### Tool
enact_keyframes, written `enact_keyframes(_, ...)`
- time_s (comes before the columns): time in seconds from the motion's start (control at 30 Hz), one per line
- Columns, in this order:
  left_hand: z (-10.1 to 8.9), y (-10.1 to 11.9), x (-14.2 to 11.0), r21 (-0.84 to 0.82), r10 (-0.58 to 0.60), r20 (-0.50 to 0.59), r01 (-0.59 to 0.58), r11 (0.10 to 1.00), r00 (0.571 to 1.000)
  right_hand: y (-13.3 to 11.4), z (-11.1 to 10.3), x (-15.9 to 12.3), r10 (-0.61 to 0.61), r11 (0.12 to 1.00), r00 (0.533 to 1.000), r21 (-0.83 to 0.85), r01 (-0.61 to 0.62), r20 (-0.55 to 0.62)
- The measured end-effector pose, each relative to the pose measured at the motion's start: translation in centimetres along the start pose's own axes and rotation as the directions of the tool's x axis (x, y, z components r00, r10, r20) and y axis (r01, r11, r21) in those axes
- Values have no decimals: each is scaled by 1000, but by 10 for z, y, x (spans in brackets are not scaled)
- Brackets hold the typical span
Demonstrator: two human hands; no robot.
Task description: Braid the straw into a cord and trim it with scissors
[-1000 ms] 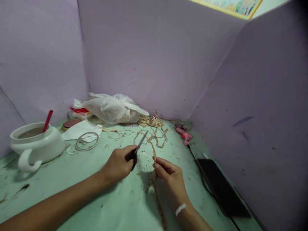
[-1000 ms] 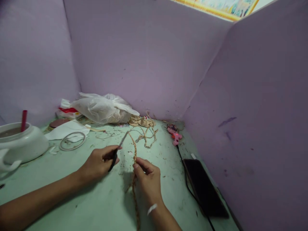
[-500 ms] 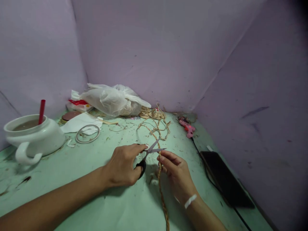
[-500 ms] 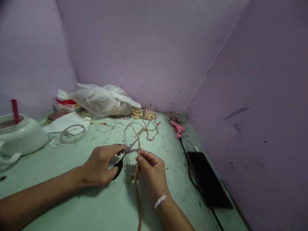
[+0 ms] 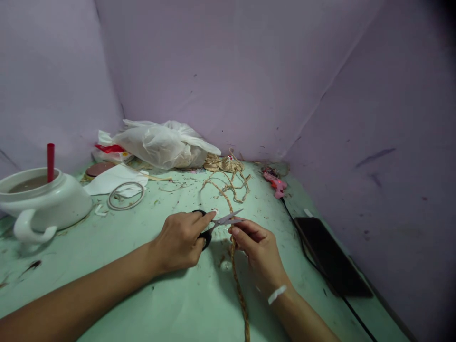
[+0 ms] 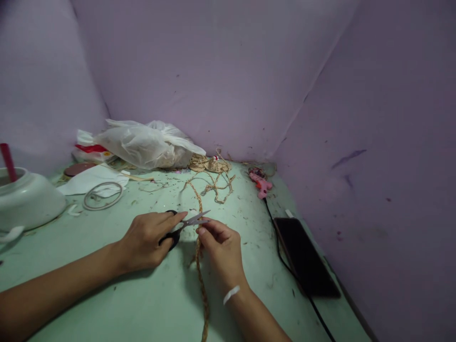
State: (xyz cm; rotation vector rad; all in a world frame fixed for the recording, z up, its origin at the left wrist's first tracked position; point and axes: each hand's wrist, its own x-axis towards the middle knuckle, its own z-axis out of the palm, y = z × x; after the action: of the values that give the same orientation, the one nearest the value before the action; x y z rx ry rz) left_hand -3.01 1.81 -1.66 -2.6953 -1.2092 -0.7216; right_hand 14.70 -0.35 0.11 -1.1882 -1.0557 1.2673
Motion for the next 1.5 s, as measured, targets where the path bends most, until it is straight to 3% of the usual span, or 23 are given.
enact_keyframes(0.23, 3, -2, -3, -6, 8, -1, -8, 1000, 1000, 2, -1, 1, -7, 1000, 1000, 14, 7, -21)
enact_keyframes(0.3, 2, -2, -2, -103, -35, 7, 36, 994, 999, 2, 0, 1, 7, 1000, 999, 27, -6, -45)
enact_keyframes(0.37, -1, 0, 2, -294, -167, 11, 163, 942, 986, 1, 0, 2, 25, 999, 998, 30, -23, -65)
enact_keyframes(0.43, -5, 1, 8, -543, -378, 66, 350, 763, 924, 2, 0, 2, 31, 999, 997, -5, -32, -66)
enact_keyframes(0.5, -9, 3, 15, -736, -555, 200, 497, 459, 808, 4, 1, 0, -9, 994, 999, -108, 4, -46)
enact_keyframes(0.6, -13, 1, 22, -826, -633, 404, 560, 57, 660, 9, 3, -7, -176, 925, 981, -328, 192, 78)
enact_keyframes(0.7, -12, -1, 24, -825, -645, 487, 553, -118, 589, 14, 5, -14, -325, 793, 913, -454, 406, 248)
enact_keyframes(0.87, -11, -3, 27, -807, -661, 539, 546, -226, 522, 15, 5, -19, -445, 596, 798, -530, 603, 407)
enact_keyframes(1.03, -8, -7, 29, -787, -640, 591, 524, -325, 491, 15, 4, -22, -443, 364, 707, -610, 704, 551)
enact_keyframes(1.13, -5, -10, 30, -774, -627, 614, 521, -359, 479, 17, 4, -23, -418, 291, 681, -622, 727, 600)
enact_keyframes(1.27, -4, -11, 31, -761, -591, 640, 516, -394, 491, 18, 5, -25, -390, 236, 681, -648, 724, 620)
enact_keyframes(1.33, -6, -11, 32, -770, -579, 633, 498, -400, 514, 17, 5, -26, -368, 274, 700, -648, 710, 612)
enact_keyframes(1.37, -7, -11, 32, -779, -571, 624, 483, -401, 533, 17, 6, -26, -340, 348, 730, -642, 683, 593)
enact_keyframes(1.43, -11, -11, 33, -798, -543, 603, 450, -402, 584, 16, 8, -24, -237, 608, 836, -595, 525, 495)
enact_keyframes(1.5, -14, -11, 33, -810, -494, 583, 415, -414, 645, 16, 10, -21, -68, 868, 932, -439, 231, 356)
